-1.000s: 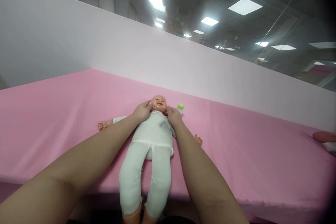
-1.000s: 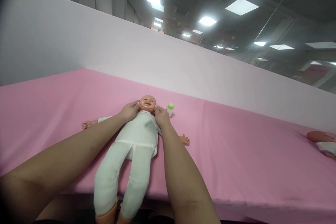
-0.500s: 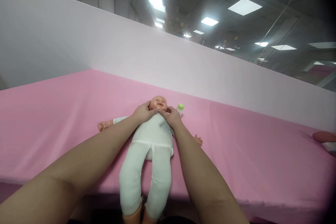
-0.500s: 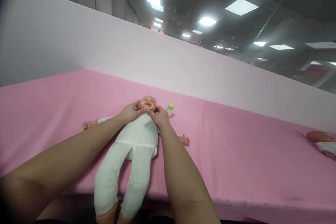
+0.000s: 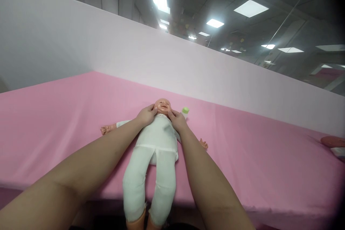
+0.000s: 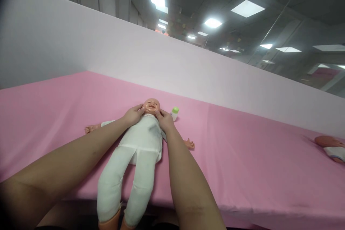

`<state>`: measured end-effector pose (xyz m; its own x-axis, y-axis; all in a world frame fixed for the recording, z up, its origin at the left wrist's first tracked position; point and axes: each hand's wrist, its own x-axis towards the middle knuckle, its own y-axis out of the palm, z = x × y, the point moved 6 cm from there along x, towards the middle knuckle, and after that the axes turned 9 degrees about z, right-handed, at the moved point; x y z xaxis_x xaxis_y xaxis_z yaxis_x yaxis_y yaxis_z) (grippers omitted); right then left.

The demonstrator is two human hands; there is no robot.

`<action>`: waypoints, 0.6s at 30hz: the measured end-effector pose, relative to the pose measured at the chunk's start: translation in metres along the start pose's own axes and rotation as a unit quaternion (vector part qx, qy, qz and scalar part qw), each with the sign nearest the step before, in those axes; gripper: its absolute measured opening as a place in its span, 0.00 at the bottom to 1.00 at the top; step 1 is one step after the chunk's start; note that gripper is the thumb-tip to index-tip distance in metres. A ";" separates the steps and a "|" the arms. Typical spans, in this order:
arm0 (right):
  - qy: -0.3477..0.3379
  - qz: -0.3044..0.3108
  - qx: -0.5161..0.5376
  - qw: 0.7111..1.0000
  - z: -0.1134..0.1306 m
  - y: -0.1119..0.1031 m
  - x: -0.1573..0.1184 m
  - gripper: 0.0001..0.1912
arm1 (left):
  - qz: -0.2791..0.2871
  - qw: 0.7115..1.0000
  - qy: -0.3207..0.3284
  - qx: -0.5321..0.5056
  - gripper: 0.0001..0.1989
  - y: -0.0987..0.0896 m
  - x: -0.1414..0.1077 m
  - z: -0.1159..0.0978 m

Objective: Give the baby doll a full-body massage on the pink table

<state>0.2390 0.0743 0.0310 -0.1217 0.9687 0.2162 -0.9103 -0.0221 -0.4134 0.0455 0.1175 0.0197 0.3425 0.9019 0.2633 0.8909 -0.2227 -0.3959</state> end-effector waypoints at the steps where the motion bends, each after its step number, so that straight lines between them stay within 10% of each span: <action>1: -0.001 0.001 0.002 1.000 0.000 0.000 0.000 0.28 | -0.009 1.000 -0.003 -0.017 0.30 0.000 0.001 0.001; 10: 0.041 -0.027 0.095 0.994 -0.036 0.001 0.016 0.32 | -0.039 0.998 -0.001 -0.051 0.33 0.000 0.003 0.004; 18: 0.057 -0.041 -0.083 0.994 -0.004 -0.003 0.000 0.32 | 0.014 0.996 -0.034 0.083 0.37 -0.001 -0.008 -0.011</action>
<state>0.2434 0.0751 0.0289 0.0042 0.9876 0.1571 -0.8359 0.0897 -0.5415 0.0444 0.1063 0.0274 0.3410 0.9202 0.1923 0.8176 -0.1894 -0.5437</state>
